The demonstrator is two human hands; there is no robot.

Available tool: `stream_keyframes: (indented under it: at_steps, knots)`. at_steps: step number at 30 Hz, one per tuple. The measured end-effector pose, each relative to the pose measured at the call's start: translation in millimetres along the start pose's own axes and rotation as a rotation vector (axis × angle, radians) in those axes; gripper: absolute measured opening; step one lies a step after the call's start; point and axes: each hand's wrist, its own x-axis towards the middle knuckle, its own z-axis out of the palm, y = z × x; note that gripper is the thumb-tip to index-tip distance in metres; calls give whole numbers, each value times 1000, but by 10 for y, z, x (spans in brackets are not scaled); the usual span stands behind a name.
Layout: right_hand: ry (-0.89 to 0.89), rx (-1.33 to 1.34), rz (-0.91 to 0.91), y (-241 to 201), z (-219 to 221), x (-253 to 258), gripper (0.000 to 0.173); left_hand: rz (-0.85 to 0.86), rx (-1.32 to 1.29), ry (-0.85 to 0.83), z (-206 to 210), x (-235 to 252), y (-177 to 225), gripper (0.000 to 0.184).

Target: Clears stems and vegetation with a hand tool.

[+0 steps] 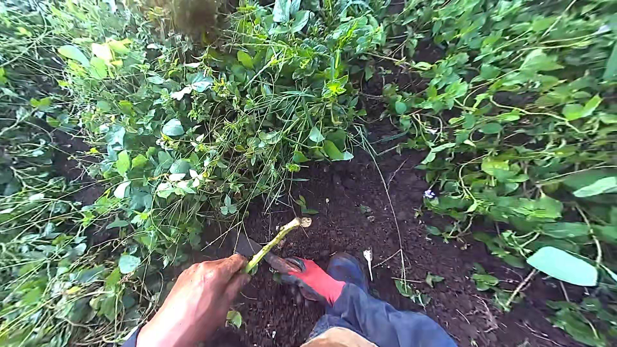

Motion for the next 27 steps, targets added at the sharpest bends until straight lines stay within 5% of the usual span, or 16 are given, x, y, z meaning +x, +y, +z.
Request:
stream_keyframes:
  at_steps: [13,18,23,27]
  knots:
    - [-12,-3,-5,-26,-19,-28,53,-238,-126,-245,-113,100,34,39]
    - [-10,2,-2,7,-30,-7,55,-99,-834,-141,-175,150,80,13]
    - [-13,-22,-11,20,-28,-4,53,43,-1408,-152,-380,156,87,35]
    - [9,-7,-35,56,-20,35,52,73,-1412,-23,-466,143,56,33]
